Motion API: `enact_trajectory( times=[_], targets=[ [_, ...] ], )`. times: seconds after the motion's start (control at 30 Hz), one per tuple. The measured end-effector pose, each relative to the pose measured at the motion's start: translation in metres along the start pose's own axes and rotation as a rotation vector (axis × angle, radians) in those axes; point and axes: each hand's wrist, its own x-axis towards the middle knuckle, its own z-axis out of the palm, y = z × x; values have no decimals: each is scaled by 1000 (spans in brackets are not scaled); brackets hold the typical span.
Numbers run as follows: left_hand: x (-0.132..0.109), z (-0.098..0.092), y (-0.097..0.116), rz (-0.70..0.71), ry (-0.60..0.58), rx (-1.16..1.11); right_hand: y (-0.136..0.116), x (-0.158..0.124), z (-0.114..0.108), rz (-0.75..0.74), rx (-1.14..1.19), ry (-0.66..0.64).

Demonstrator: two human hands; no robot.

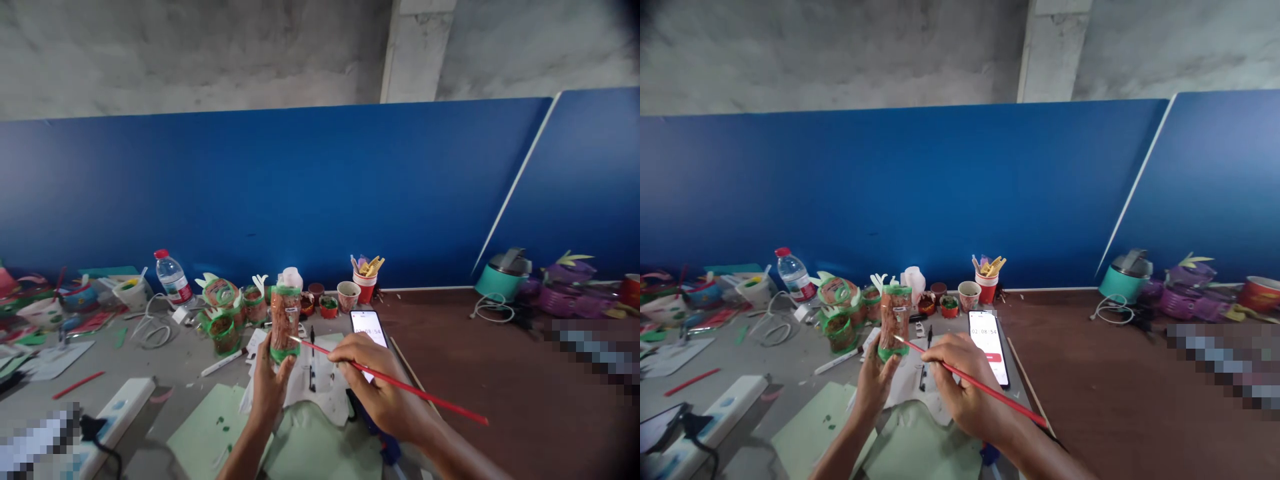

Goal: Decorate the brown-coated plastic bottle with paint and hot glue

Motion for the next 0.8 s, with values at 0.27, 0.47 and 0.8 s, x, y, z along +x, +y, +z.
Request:
enact_trajectory(
  times=[0.27,0.47,0.8],
  targets=[
    [-1,1,5,67,31,184,11,-4,12,-111,-14,-33],
    [0,1,5,67,41,203,8,-4,10,-72,7,-22],
    [1,1,-1,-29,-20,11,10,-3,12,-53,38,-43]
  ],
)
